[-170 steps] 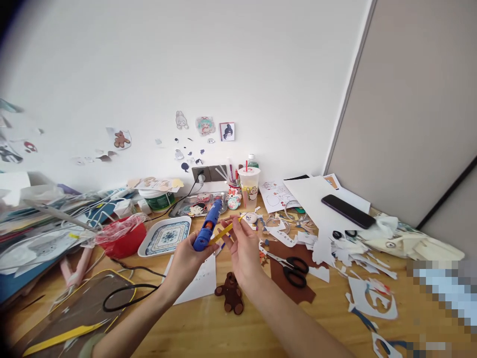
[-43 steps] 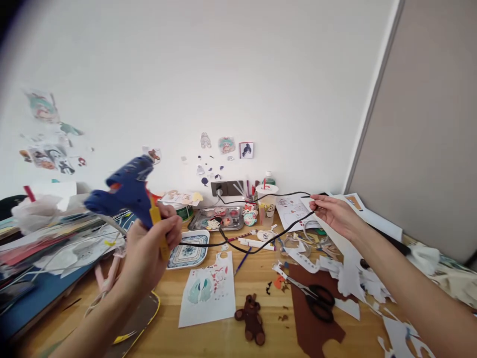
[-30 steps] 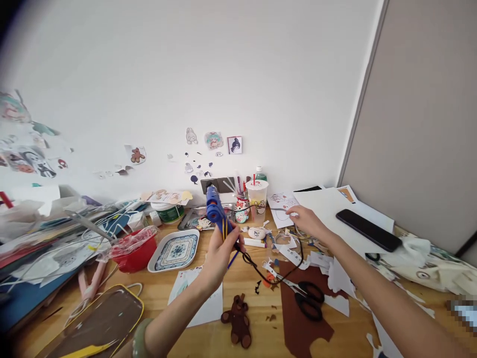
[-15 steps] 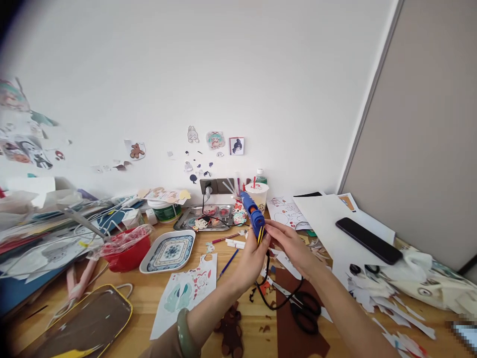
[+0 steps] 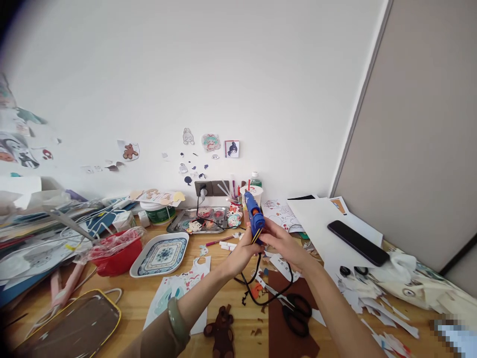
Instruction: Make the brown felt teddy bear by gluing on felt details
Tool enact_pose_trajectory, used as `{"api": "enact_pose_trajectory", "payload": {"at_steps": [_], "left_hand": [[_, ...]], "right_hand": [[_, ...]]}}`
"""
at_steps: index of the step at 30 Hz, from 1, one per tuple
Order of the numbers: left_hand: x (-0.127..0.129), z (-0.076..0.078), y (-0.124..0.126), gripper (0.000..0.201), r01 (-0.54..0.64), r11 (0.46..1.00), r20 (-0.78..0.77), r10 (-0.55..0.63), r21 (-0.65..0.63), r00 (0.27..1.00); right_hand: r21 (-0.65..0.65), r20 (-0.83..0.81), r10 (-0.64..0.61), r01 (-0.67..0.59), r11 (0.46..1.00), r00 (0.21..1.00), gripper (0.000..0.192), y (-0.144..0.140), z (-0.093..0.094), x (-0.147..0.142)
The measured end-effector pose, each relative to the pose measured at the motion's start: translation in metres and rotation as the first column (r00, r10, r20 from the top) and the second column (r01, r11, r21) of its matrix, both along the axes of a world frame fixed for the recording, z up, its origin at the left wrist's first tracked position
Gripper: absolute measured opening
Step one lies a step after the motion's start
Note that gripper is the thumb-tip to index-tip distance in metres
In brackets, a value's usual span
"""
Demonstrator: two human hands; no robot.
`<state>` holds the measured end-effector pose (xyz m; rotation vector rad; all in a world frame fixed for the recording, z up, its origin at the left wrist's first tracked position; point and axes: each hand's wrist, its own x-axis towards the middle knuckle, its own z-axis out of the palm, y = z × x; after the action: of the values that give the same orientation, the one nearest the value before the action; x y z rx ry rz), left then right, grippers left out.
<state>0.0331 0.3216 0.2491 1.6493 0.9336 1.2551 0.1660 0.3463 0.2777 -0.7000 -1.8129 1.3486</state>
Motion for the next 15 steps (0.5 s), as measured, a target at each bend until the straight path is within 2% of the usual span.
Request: {"api": "enact_pose_trajectory", "payload": {"at_steps": [4,7,12,15], "left_hand": [[-0.008,0.001,0.015,0.037,-0.001,0.999,-0.129,0.006,0.040,0.992],[-0.013,0.012,0.025,0.040,-0.007,0.992,-0.217,0.034,0.125,0.976],[-0.026,0.031,0.018,0.064,-0.115,0.969,-0.273,0.175,0.221,0.946],[-0.050,0.028,0.001,0.057,-0.234,0.955,-0.278,0.279,0.185,0.919]], "right_hand": [[0.123,0.013,-0.067,0.065,0.990,0.998,0.044,0.012,-0.002,-0.006],[0.237,-0.018,-0.176,0.175,0.956,0.984,0.043,0.020,0.004,-0.012],[0.360,-0.102,-0.300,0.317,0.878,0.948,0.042,0.027,0.031,-0.011],[0.388,-0.105,-0.383,0.393,0.834,0.918,0.040,0.034,0.057,0.008]]}}
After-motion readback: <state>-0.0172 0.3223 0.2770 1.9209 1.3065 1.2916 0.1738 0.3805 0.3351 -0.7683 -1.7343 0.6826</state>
